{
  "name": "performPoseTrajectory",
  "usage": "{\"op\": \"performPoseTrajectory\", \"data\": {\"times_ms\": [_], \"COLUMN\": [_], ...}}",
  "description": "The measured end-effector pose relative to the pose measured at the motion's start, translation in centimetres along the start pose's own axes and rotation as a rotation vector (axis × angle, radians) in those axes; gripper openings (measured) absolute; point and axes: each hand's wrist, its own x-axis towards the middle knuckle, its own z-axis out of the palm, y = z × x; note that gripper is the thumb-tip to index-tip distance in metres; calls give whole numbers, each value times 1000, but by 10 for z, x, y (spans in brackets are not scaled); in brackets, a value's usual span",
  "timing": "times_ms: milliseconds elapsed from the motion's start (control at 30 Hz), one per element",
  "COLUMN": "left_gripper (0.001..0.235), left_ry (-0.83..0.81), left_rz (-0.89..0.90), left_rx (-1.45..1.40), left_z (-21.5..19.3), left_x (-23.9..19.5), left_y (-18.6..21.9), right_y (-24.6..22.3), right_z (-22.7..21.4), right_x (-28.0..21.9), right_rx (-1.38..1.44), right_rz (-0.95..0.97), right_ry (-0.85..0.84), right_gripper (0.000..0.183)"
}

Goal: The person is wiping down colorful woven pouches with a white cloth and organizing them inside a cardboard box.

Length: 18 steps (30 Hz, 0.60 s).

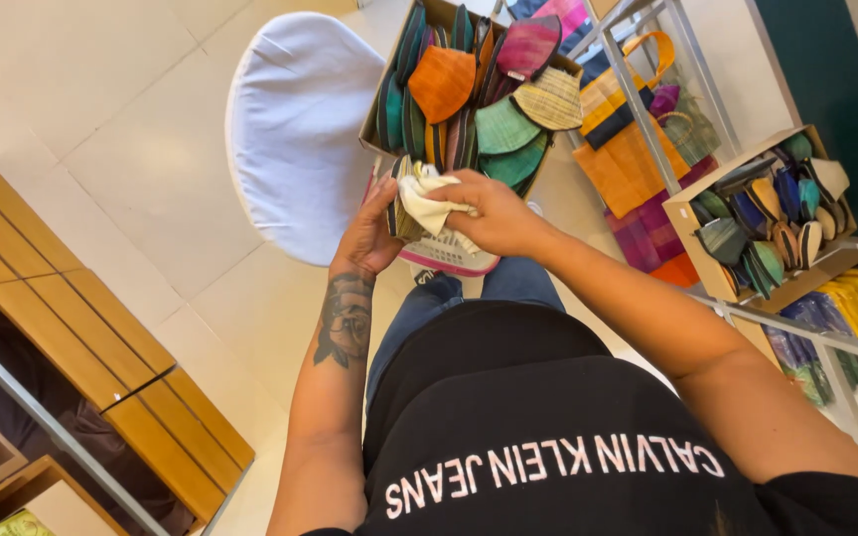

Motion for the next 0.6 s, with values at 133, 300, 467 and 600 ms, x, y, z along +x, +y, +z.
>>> {"op": "performPoseTrajectory", "data": {"times_ms": [133,300,467,600], "left_gripper": [91,92,84,77], "left_ry": [169,259,330,370], "left_rz": [-141,-64,-20,-6], "left_rx": [71,14,119,139], "left_z": [-41,-69,-63,-82], "left_x": [25,50,49,70], "left_y": [-30,-63,-60,-79], "right_y": [74,125,141,154], "right_z": [41,73,73,65], "right_x": [-6,-3,5,3], "right_rx": [114,-8,-63,-32], "right_rz": [175,284,282,323], "right_ry": [-41,-141,-186,-169], "right_gripper": [41,44,43,44]}}
